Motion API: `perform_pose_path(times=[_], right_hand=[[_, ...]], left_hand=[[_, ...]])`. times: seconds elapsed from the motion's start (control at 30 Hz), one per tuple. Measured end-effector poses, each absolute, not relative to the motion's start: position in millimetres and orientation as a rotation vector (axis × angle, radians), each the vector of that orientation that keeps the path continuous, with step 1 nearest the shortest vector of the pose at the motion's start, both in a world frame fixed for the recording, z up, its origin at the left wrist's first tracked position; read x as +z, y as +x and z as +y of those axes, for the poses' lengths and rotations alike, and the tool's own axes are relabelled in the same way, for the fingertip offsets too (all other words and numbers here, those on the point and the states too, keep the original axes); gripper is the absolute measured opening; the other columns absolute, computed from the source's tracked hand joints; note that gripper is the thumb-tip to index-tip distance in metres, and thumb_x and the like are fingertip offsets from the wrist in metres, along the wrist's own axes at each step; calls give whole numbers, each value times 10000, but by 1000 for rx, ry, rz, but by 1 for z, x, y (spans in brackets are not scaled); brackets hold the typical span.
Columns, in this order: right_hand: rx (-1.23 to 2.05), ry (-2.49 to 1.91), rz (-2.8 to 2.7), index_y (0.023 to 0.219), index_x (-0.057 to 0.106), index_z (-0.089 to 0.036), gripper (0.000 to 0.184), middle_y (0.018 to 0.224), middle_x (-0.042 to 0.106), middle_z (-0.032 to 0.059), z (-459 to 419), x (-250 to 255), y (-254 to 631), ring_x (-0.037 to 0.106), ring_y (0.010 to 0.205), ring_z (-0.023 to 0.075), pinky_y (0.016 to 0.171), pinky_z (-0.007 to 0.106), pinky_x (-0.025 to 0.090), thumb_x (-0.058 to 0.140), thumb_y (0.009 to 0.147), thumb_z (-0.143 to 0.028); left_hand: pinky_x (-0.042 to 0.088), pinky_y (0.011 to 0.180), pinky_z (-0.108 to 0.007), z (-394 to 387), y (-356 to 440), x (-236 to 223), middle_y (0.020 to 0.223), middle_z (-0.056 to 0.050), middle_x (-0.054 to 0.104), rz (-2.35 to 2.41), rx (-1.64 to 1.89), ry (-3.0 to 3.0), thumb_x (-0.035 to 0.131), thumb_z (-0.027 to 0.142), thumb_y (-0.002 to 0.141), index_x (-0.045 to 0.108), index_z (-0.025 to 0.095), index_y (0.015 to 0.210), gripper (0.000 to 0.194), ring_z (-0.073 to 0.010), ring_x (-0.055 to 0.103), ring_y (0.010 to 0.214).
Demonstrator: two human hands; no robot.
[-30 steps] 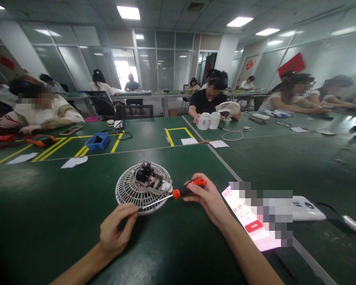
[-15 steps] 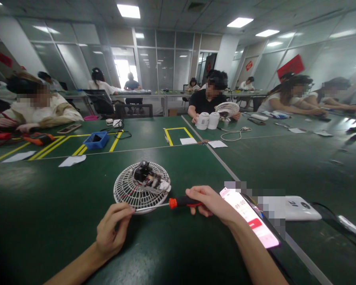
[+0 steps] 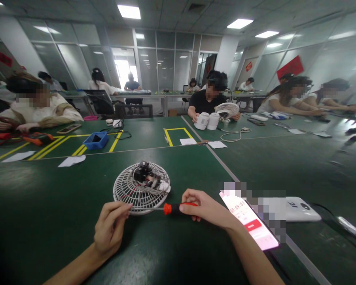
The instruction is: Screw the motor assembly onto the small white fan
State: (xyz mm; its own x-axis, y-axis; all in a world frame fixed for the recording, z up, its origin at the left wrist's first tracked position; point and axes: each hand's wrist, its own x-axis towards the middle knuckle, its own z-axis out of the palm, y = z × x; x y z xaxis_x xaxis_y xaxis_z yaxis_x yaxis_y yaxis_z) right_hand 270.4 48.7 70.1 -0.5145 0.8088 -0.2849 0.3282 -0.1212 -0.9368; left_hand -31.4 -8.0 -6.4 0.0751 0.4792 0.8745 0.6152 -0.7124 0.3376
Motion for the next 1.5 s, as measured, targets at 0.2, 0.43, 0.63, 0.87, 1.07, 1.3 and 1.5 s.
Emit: perform_pose_path(times=[0.2,0.43,0.63,0.87,1.07,1.3,1.5], right_hand=[[1546,-1192,-1854,862,552,-206,398,866,598,-23,48,75,270,583,804,166,689,253,434,867,701,-388],[1619,-1344,-1773,840,609,-198,427,757,629,-13,50,74,275,558,628,134,567,240,418,763,782,-593],[1669,-1437,-1832,799,615,-185,536,594,590,-19,48,78,278,456,471,100,433,212,290,621,847,-718],[1635,-1179,-2143,1000,687,-218,365,863,657,-8,38,94,278,577,700,142,584,220,444,842,746,-430],[1512,-1207,-2241,1034,738,-177,363,1027,710,69,40,93,277,650,929,220,783,301,521,742,855,-493],[1533,-1140,-2115,987,682,-175,366,780,628,-8,39,97,274,567,687,132,583,225,453,818,791,-453],[1525,-1176,-1966,970,660,-185,397,763,616,-13,38,106,278,547,634,119,527,219,457,793,801,-519]], left_hand=[[588,742,-196,-8,-28,-2,990,-47,645,-1076,-1723,-2206,561,-26,905,643,211,1288,457,-126,659,860],[559,667,-190,-8,-26,0,910,-42,646,-1044,-1751,-2304,577,-14,902,647,191,1291,445,-114,637,765],[552,643,-240,-11,-27,-2,869,-64,672,-973,-1697,-2408,598,13,894,647,155,1281,414,-145,643,748],[532,647,-275,-10,-27,-6,869,-74,668,-885,-1674,-2490,592,3,890,606,144,1344,476,-151,610,745],[514,653,-283,-7,-26,-3,850,-68,663,-907,-1710,-2508,595,10,888,626,122,1307,434,-157,607,745],[498,686,-265,1,-19,17,796,-5,626,-1059,-1855,-2478,616,78,916,627,190,1248,351,-126,587,719],[495,683,-329,15,-27,36,911,-38,621,-1274,-1814,-2513,516,709,908,439,205,1471,759,-180,572,760]])
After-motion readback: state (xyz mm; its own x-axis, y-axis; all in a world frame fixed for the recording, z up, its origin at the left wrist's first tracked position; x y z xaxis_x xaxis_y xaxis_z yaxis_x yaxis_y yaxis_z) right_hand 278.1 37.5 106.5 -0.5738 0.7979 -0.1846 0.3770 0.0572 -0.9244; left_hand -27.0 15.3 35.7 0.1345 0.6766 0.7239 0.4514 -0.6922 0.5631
